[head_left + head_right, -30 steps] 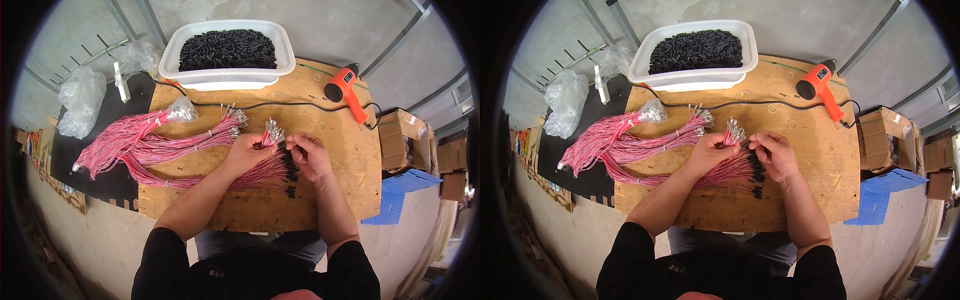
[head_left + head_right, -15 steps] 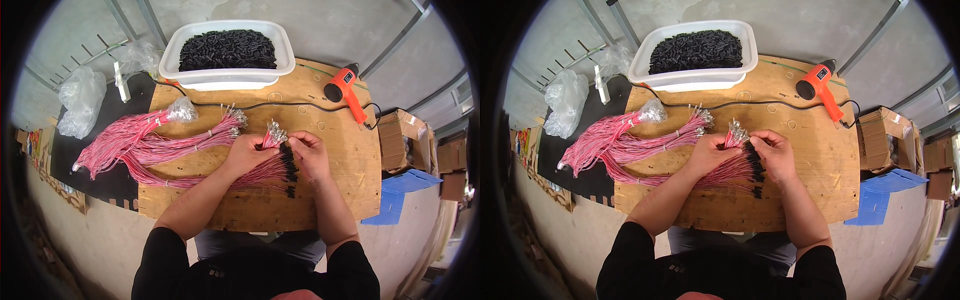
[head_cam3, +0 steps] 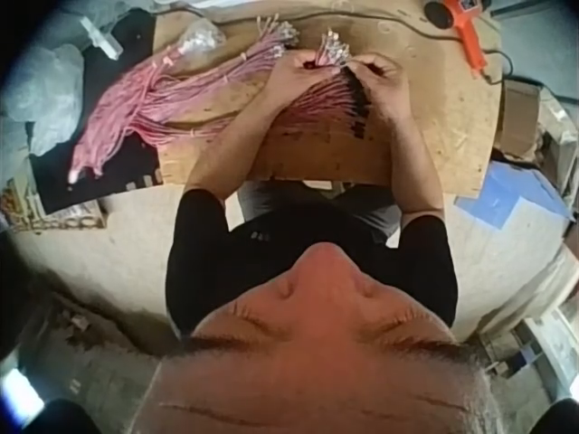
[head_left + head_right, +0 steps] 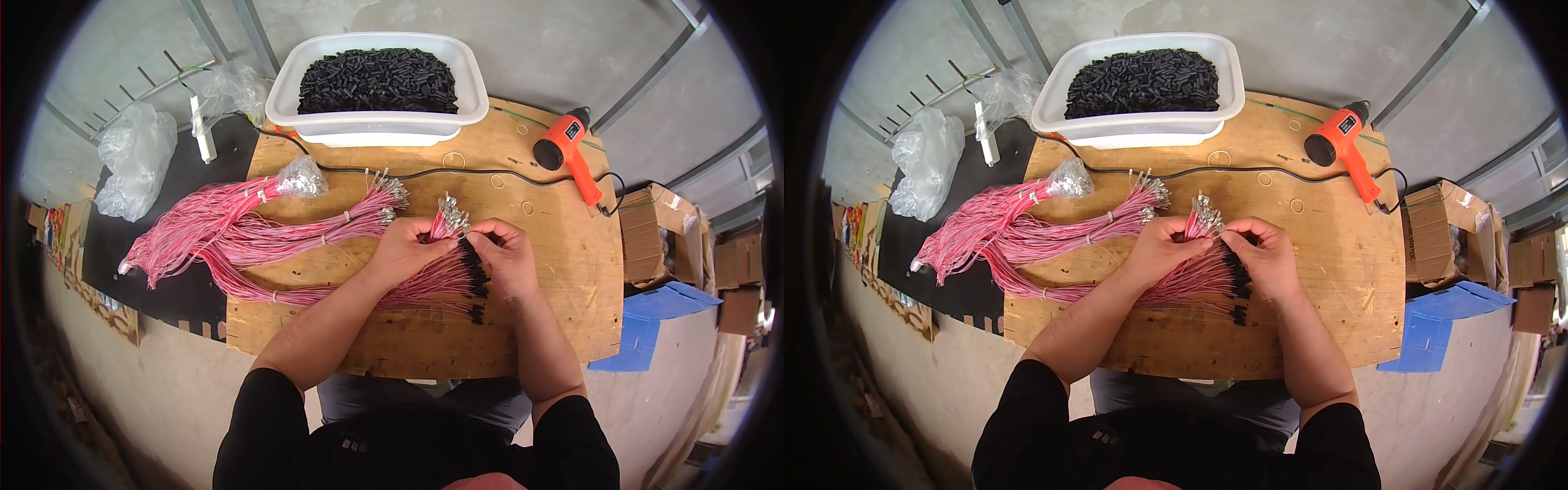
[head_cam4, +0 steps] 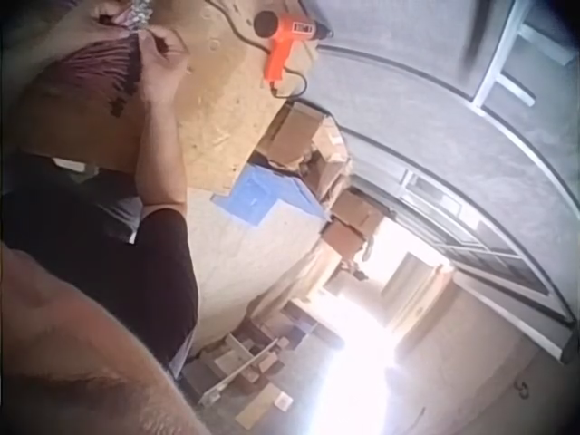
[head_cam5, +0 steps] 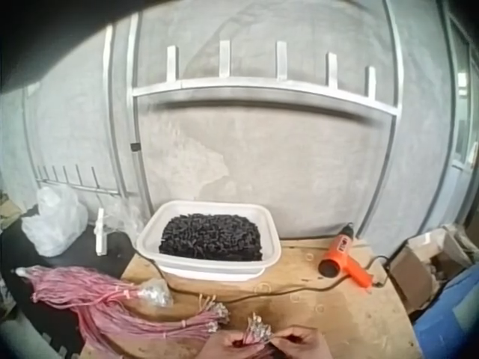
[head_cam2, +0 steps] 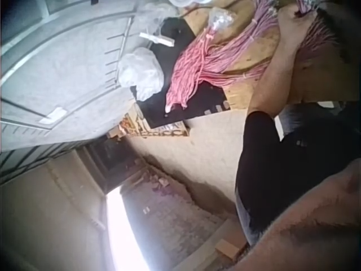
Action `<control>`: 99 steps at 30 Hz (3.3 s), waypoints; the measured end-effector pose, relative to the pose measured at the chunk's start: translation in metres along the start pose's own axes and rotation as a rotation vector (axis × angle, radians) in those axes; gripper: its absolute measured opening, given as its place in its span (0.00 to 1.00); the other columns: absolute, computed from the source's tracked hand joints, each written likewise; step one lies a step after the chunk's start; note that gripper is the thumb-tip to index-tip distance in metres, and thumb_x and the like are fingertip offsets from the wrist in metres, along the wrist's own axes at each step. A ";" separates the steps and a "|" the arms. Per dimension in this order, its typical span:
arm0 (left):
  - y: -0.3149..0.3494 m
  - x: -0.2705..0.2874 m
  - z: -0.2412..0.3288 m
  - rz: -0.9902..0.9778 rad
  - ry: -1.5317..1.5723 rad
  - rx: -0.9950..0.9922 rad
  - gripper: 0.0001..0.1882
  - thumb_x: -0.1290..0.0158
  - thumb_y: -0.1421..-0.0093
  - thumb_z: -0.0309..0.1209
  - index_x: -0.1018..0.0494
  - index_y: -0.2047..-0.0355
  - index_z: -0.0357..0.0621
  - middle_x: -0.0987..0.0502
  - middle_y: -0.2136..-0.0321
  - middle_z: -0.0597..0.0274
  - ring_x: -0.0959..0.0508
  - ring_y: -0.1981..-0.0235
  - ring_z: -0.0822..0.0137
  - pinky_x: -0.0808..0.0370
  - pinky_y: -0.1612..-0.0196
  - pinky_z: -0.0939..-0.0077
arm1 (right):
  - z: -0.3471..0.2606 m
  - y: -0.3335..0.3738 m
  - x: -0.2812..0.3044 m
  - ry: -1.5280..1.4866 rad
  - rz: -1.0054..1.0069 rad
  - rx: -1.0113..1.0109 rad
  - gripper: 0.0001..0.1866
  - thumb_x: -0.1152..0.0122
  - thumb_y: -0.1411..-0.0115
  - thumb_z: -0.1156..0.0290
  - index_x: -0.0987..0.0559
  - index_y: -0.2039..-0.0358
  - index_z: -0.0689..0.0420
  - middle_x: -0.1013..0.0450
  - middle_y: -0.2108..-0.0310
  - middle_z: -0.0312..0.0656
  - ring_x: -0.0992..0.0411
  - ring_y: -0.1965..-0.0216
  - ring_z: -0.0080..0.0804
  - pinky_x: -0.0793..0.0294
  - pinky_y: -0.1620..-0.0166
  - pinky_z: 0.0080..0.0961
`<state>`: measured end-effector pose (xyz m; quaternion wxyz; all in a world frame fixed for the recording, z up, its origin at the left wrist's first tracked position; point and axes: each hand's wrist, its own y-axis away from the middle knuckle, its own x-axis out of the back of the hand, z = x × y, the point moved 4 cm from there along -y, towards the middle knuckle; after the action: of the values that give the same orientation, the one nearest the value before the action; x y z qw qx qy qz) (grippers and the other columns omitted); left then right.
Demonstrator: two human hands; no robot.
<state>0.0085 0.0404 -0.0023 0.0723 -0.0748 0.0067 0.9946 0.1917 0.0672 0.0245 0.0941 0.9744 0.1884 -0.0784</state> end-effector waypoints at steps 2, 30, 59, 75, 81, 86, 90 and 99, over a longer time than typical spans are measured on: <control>0.000 -0.001 0.000 0.006 -0.019 -0.029 0.07 0.38 0.39 0.26 0.19 0.63 0.35 0.21 0.73 0.72 0.28 0.71 0.84 0.29 0.68 0.84 | -0.004 0.001 -0.005 0.017 -0.005 0.006 0.05 0.35 0.37 0.76 0.18 0.61 0.63 0.24 0.71 0.30 0.34 0.73 0.10 0.36 0.70 0.11; 0.000 0.001 0.003 0.030 -0.080 0.012 0.08 0.38 0.39 0.28 0.19 0.64 0.34 0.22 0.75 0.72 0.29 0.72 0.84 0.30 0.69 0.83 | 0.012 -0.022 0.047 -0.715 0.126 -0.074 0.09 0.55 0.29 0.79 0.26 0.53 0.63 0.24 0.54 0.51 0.32 0.70 0.24 0.30 0.69 0.13; 0.001 0.002 0.005 0.024 -0.137 0.029 0.08 0.38 0.39 0.28 0.19 0.64 0.35 0.22 0.76 0.70 0.29 0.72 0.83 0.30 0.70 0.82 | 0.014 -0.022 0.044 -0.663 0.163 -0.119 0.11 0.51 0.30 0.81 0.26 0.50 0.66 0.24 0.56 0.50 0.22 0.59 0.32 0.17 0.56 0.17; 0.000 0.003 0.001 0.016 -0.059 0.019 0.07 0.38 0.39 0.26 0.19 0.63 0.35 0.21 0.73 0.72 0.28 0.71 0.83 0.29 0.68 0.83 | 0.013 -0.014 0.029 -0.315 -0.075 -0.104 0.10 0.47 0.29 0.71 0.24 0.52 0.61 0.20 0.60 0.48 0.22 0.71 0.27 0.23 0.69 0.17; 0.001 0.003 0.004 0.024 -0.073 0.049 0.06 0.38 0.38 0.25 0.20 0.63 0.35 0.20 0.71 0.71 0.26 0.70 0.83 0.28 0.67 0.84 | 0.010 -0.018 0.026 -0.506 0.091 -0.132 0.13 0.52 0.30 0.79 0.26 0.48 0.68 0.23 0.56 0.47 0.23 0.58 0.31 0.21 0.56 0.18; 0.001 0.003 0.003 0.022 -0.070 0.064 0.06 0.38 0.38 0.25 0.20 0.63 0.35 0.20 0.71 0.71 0.26 0.70 0.83 0.28 0.67 0.84 | 0.011 -0.015 0.027 -0.472 0.074 -0.092 0.16 0.53 0.31 0.81 0.27 0.45 0.68 0.24 0.57 0.47 0.21 0.56 0.35 0.19 0.52 0.23; 0.000 0.003 -0.001 0.020 -0.061 0.041 0.06 0.38 0.39 0.26 0.20 0.63 0.35 0.20 0.71 0.71 0.27 0.70 0.83 0.29 0.67 0.84 | 0.005 -0.011 0.019 -0.378 0.000 -0.105 0.14 0.51 0.30 0.79 0.25 0.47 0.65 0.22 0.59 0.46 0.20 0.61 0.34 0.17 0.58 0.22; 0.001 0.003 0.005 0.028 0.081 0.063 0.06 0.37 0.39 0.26 0.20 0.64 0.36 0.22 0.73 0.71 0.27 0.72 0.81 0.30 0.68 0.85 | 0.008 -0.009 0.015 -0.236 -0.043 -0.088 0.08 0.39 0.36 0.78 0.19 0.57 0.64 0.19 0.65 0.44 0.21 0.68 0.26 0.21 0.64 0.17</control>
<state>0.0049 0.0396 0.0019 0.0604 -0.1124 0.0422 0.9909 0.2010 0.0785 0.0125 0.1568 0.9490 0.2003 -0.1862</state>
